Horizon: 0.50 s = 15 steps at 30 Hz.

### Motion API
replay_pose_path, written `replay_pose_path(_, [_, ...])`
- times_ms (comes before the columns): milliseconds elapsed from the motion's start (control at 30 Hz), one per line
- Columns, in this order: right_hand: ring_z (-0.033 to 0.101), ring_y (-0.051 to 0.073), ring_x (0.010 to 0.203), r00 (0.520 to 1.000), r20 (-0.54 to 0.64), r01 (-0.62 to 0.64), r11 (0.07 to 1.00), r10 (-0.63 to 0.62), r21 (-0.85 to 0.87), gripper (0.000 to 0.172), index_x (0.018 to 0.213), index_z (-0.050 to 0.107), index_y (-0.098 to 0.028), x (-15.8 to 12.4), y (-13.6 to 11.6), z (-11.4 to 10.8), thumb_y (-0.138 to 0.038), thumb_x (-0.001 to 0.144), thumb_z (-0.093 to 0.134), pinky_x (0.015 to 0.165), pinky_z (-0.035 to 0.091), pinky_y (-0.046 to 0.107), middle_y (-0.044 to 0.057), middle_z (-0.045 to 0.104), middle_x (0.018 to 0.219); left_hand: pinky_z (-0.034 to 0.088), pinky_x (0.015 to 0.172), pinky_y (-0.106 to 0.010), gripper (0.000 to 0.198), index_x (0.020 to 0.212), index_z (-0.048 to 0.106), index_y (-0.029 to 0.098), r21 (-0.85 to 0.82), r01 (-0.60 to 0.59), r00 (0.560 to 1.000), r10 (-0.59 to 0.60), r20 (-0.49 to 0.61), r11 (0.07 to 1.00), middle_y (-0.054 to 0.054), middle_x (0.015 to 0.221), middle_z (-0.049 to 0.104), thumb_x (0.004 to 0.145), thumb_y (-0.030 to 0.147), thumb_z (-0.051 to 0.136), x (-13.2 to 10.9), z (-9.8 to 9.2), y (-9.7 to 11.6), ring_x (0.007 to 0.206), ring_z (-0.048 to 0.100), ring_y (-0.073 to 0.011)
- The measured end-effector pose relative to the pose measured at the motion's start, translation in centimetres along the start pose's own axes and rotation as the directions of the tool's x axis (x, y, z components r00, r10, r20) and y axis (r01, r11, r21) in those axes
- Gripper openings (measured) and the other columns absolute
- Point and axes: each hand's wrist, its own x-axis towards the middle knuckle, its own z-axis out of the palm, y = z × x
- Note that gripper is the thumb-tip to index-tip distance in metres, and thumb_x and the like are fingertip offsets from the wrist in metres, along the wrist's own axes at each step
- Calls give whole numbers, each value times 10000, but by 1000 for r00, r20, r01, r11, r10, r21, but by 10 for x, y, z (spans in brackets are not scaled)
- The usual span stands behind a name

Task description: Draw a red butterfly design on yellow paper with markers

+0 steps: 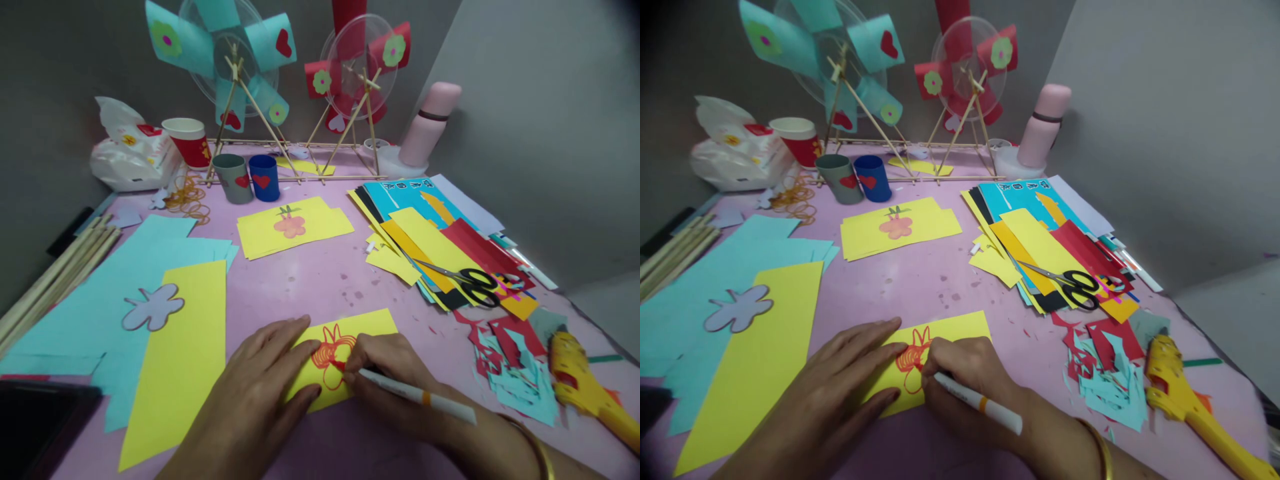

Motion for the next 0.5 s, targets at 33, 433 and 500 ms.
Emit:
replay_pose_path(33, [404,65,463,1000,-2,4,1000,-4,5,137,691,461,-204,0,-1,0,-96,768,491,480,320,179,-78,439,551,500,904,-445,346,1221,527,255,-2,1,1000,-1,-2,1000,-71,1343,525,878,298,538,0,0,0,1172,499,-253])
replay_pose_path(433, [321,74,408,951,-149,-245,956,269,160,123,678,451,-219,-7,1,2,-134,757,493,400,237,195,-94,394,486,512,892,-436,322,1190,554,257,10,5,1000,-5,-10,1000,-72,1328,544,871,301,550,1,-1,1,1164,516,-258])
replay_pose_path(500, [338,66,409,971,-127,-189,976,201,104,119,693,463,-213,-6,1,2,-117,758,486,408,243,191,-91,411,506,516,884,-440,315,1185,554,254,15,3,1000,-3,-11,1000,-76,1321,549,873,299,549,1,-1,1,1159,521,-258])
